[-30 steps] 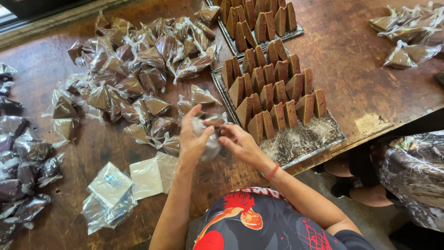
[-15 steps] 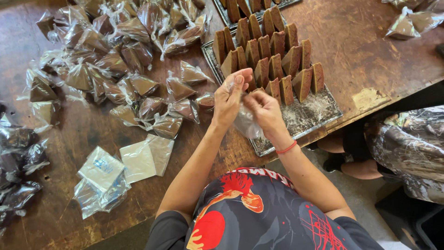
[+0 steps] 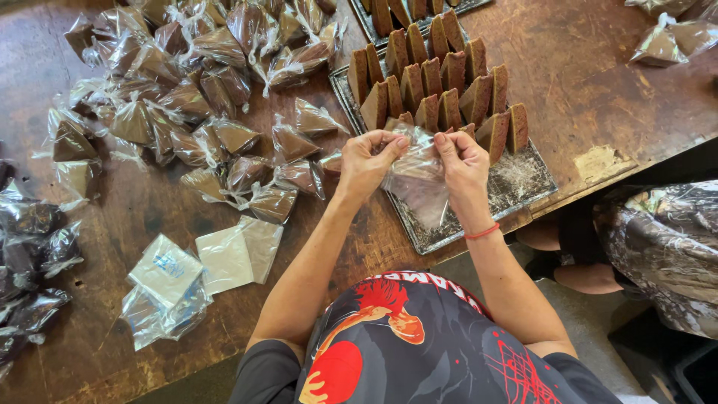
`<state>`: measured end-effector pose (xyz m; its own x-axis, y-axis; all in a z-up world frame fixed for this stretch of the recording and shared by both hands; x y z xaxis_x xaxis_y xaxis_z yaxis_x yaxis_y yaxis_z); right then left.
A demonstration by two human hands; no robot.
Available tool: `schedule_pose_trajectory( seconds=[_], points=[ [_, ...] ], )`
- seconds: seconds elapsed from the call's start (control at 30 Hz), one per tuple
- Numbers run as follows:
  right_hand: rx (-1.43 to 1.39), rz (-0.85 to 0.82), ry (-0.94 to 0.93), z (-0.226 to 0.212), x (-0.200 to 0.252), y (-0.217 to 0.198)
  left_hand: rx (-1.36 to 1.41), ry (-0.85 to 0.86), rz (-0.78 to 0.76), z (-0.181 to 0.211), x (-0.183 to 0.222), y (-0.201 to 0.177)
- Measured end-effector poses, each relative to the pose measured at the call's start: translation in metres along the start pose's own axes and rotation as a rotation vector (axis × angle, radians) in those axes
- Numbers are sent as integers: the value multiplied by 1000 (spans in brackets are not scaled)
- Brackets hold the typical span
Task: The person individually wraps triangular brownies in plastic film, folding and pressing the film around each piece before placing it on the table.
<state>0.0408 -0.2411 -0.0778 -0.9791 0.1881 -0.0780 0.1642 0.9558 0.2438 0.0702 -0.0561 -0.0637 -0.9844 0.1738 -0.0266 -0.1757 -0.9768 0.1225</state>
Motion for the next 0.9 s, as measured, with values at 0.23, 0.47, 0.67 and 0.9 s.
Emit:
schedule_pose_trajectory(
  seconds=[0.23,0.47,0.67,0.9],
  points=[
    [-66,-258,240,7,4,10,238,-46,101,0,3,21],
    [-55,-174,211,25,-5,-11,190,-108,89,-21,-4,6],
    [997,106,-571,-5,4,2,66,-126,134,-55,-4,4],
    [535,-134,-322,-6,13,2,665,-426,-51,-60,9,13]
  ],
)
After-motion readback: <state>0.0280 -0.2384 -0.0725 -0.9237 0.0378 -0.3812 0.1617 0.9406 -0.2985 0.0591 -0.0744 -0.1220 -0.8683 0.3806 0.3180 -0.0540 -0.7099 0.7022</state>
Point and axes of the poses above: each hand's wrist, its own x-axis away from the middle knuckle, its own y-axis out of the palm, z = x × y, the point moved 2 cm from there along -x, towards the middle knuckle, and after that the axes turned 2 degrees about -x, right-handed, at the moved point
